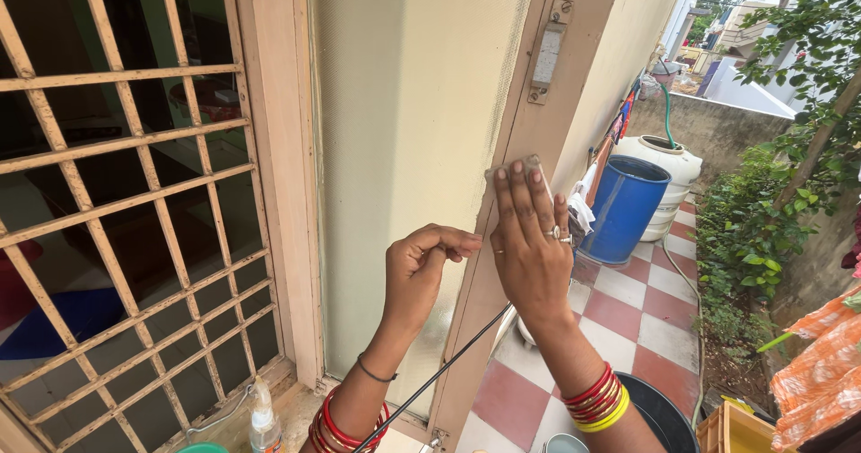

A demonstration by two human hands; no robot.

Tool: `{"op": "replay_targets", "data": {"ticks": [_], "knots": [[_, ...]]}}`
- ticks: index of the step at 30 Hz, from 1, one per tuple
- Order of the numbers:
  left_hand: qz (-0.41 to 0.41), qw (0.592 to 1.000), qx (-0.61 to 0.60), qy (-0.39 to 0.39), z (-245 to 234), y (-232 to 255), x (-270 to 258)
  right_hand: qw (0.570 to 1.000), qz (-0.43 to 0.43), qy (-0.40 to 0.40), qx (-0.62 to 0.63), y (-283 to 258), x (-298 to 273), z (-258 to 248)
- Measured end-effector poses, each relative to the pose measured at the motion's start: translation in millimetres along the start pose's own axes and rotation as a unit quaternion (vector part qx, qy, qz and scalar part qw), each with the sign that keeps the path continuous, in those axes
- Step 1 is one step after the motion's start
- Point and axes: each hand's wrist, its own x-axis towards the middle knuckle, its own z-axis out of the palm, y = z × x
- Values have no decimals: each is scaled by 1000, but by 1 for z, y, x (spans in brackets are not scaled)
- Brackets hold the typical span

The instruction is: The person cleans a window frame by spraying liquid from a bottle and wiping the surface with a cloth.

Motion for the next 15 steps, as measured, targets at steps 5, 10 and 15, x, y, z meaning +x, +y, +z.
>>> {"op": "replay_targets", "data": {"ticks": [5, 10, 15], "knots": [[39, 999, -10, -14, 9, 20, 16, 999, -30, 26, -36, 11, 45, -10], [64, 998, 17, -7, 18, 36, 24, 998, -38, 38, -30, 10, 46, -9], [76, 995, 71, -3, 26, 49, 26, 995, -82, 26, -55, 15, 8, -12]]}}
